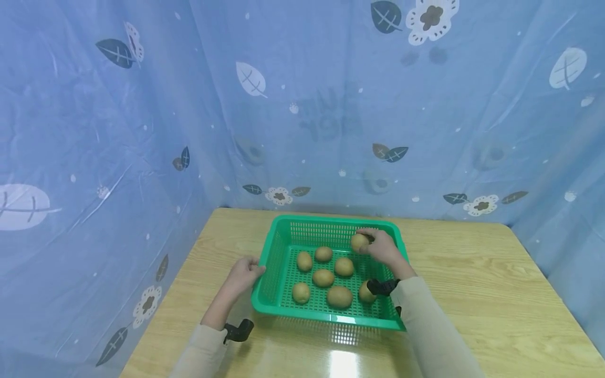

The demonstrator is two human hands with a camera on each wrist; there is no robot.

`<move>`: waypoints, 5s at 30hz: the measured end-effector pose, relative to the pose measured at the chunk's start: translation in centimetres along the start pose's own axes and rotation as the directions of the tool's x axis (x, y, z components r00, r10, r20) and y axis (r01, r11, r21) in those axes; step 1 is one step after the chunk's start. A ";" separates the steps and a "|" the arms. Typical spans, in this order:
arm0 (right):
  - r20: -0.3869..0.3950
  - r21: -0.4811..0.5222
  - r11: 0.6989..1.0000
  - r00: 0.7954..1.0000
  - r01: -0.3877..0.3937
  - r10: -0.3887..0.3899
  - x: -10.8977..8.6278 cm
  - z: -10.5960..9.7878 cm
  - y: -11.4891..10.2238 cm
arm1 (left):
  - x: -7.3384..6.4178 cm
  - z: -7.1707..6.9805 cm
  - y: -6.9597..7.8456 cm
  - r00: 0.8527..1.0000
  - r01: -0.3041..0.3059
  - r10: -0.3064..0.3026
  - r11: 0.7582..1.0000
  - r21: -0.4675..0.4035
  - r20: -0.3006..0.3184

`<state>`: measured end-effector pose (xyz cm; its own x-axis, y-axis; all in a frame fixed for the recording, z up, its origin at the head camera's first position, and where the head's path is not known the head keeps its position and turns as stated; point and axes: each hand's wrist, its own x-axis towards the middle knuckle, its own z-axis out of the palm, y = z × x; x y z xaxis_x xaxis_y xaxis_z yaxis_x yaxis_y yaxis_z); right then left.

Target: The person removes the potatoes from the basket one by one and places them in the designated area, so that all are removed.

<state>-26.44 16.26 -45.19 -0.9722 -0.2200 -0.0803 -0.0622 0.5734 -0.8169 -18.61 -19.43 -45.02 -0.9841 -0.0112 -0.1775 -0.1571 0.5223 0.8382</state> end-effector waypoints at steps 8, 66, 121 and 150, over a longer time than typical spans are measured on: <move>-0.019 0.126 0.992 1.000 0.025 -0.023 -0.8 -0.1 -0.7 | -0.2 0.0 0.3 1.000 -0.012 0.012 1.000 -0.003 -0.008; -0.301 0.435 0.900 0.940 -0.017 0.163 -9.0 -8.1 6.4 | 0.0 -0.2 -0.1 1.000 -0.009 0.010 0.997 -0.075 0.015; -0.254 0.285 0.918 0.902 -0.275 0.350 -8.2 -4.2 13.0 | -0.2 0.1 -0.2 1.000 0.000 0.000 0.999 -0.046 -0.011; -0.401 0.225 0.969 0.897 -0.099 0.185 -9.6 -6.2 10.4 | -0.2 0.0 -0.2 1.000 -0.008 0.009 0.998 -0.065 0.011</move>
<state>-19.13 29.22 -49.33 -0.9743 0.2254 0.0061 0.0869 0.4003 -0.9123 -18.35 -19.56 -45.12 -0.9844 0.0026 -0.1757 -0.1542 0.4658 0.8714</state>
